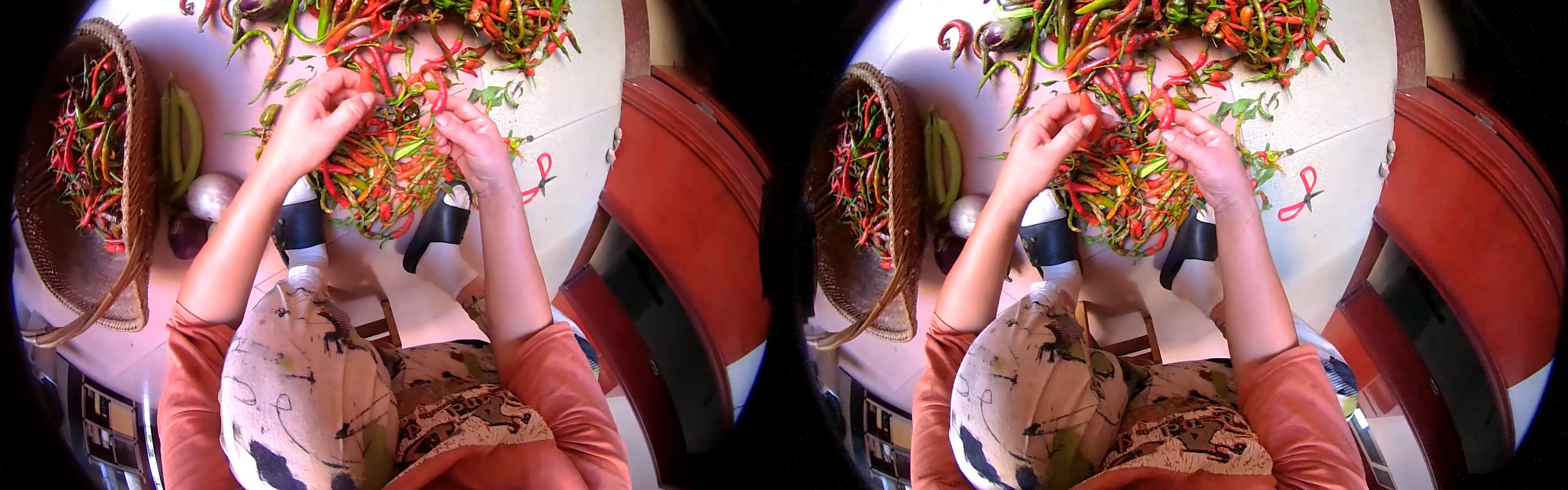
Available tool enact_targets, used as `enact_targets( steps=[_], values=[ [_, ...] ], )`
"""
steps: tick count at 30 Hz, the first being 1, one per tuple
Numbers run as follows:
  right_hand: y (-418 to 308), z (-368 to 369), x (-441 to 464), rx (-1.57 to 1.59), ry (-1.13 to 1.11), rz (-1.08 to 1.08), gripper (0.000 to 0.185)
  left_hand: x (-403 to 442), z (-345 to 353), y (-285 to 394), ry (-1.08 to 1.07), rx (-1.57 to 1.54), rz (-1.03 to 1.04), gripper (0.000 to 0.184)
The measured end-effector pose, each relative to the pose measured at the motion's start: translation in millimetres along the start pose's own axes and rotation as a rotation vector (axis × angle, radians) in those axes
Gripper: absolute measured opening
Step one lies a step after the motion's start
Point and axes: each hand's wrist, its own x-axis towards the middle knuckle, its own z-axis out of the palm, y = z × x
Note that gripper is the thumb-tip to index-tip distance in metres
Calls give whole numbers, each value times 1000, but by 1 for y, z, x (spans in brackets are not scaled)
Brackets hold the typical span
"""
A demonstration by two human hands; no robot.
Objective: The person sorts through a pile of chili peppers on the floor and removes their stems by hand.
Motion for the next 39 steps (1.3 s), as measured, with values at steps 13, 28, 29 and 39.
enact_targets(
  steps=[13,28,29,39],
  values=[
    [24,-6,20,-321,473,-119,20,-1,8,-26,-158,-1139,-345,36],
    [63,-4,40,-597,351,-224,20,-10,-1,-37,77,-830,-495,13],
    [56,-5,32,-525,389,-139,16,-10,-1,-39,77,-833,-495,13],
    [17,12,-8,-145,329,143,16,-15,11,-36,-180,-844,-592,37]
  ],
)
